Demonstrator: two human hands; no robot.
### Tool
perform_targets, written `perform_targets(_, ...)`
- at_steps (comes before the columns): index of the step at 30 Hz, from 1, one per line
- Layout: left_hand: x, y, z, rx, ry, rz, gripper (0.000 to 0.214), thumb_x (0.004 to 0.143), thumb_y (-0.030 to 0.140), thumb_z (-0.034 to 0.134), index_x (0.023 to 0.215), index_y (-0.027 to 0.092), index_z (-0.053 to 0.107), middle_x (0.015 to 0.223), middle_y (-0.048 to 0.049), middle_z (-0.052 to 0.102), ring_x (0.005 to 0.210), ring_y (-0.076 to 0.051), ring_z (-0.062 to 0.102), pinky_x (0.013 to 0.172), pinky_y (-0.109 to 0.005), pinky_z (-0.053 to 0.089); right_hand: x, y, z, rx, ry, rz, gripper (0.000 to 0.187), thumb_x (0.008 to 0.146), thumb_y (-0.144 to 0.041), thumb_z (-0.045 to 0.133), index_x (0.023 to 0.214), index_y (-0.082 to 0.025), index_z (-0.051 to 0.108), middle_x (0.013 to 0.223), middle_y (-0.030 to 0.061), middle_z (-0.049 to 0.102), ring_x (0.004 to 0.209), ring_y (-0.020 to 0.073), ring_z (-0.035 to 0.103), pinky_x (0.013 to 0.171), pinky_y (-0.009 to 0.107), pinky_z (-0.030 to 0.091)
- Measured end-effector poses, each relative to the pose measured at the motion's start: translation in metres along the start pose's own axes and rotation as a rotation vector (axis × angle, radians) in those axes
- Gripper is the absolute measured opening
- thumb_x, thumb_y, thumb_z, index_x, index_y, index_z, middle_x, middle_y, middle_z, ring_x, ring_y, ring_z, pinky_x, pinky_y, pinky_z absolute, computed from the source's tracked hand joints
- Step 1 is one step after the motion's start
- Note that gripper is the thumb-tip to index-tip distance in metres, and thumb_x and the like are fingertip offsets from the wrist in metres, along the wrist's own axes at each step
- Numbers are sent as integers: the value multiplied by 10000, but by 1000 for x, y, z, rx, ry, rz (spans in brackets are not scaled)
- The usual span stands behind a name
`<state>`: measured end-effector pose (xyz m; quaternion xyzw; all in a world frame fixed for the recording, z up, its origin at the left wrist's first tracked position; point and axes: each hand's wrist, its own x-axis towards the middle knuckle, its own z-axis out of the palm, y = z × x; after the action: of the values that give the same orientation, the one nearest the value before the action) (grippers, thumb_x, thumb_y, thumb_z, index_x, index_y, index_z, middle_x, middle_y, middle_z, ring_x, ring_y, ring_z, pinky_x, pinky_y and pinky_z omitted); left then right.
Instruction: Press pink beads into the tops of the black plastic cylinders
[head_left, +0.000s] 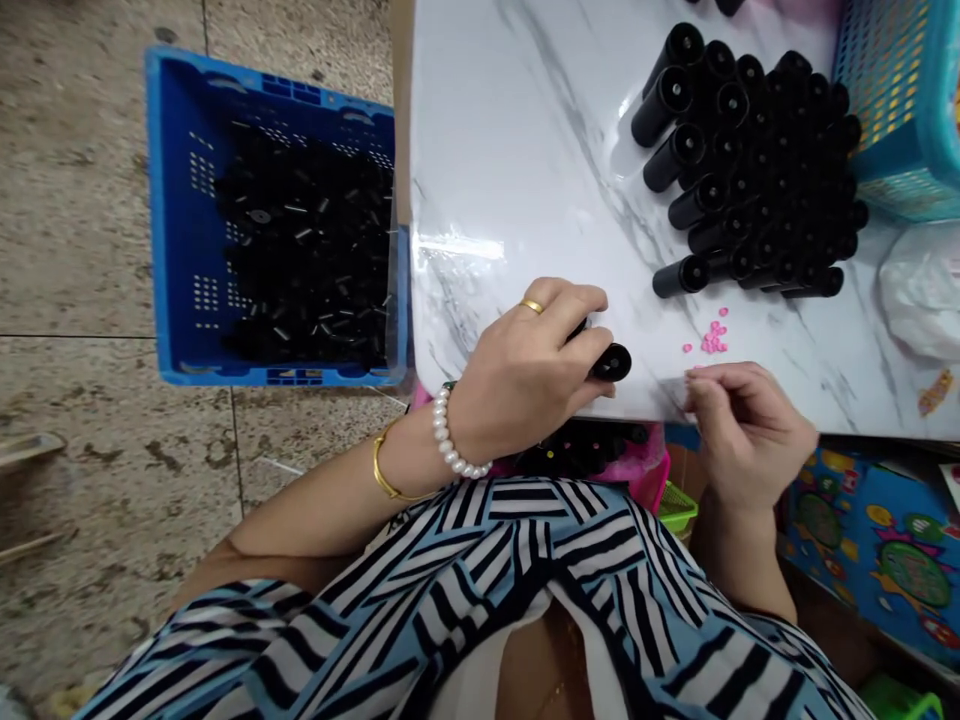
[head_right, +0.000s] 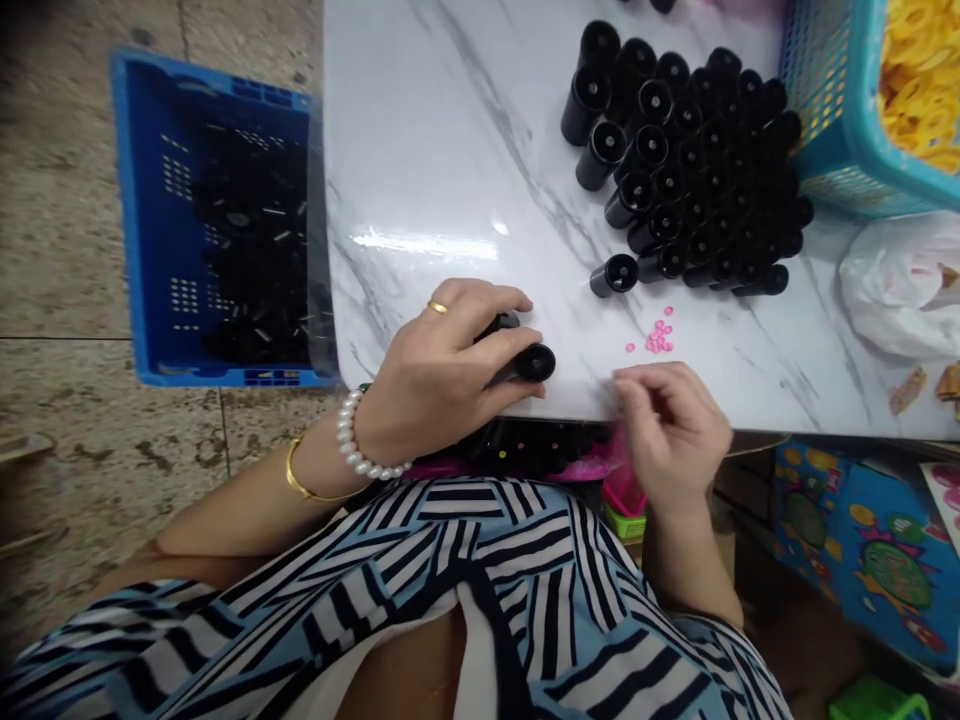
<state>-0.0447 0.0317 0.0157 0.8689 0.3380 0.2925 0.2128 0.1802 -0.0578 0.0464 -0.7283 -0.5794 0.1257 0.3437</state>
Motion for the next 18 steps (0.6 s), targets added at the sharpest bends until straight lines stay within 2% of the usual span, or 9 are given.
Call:
perform_targets(3,-1,-1,2,10,25,-4,190,928,305,714,1039,151,710,1263,-114,638,1116,-250,569,911,-411,572,-1,-29,20,152,-98,-42,46,899,-249,744,902,-282,777,829,17,707,751,182,645,663,353,517)
perform_targets(5,-1,-1,3,27,33,-12,181,945,313,691,1026,152,710,1233,-106,649,1102,-240,572,881,-382,573,1,-37,32,149,-89,-69,79,899,-239,748,927,-301,787,822,14,696,753,178,632,663,355,517)
perform_targets(11,0,1,3,65,35,-11,209,964,350,674,975,142,696,1217,-100,651,1091,-239,563,848,-353,566,2,-35,40,102,-34,-145,68,879,-220,771,920,-270,792,790,-7,695,704,142,627,616,312,498)
perform_targets(18,3,8,8,151,80,-60,214,1004,330,591,951,138,669,1161,-113,661,1080,-259,558,810,-357,556,8,-39,48,154,22,-73,52,864,-204,786,903,-237,794,795,4,690,733,142,624,648,301,499)
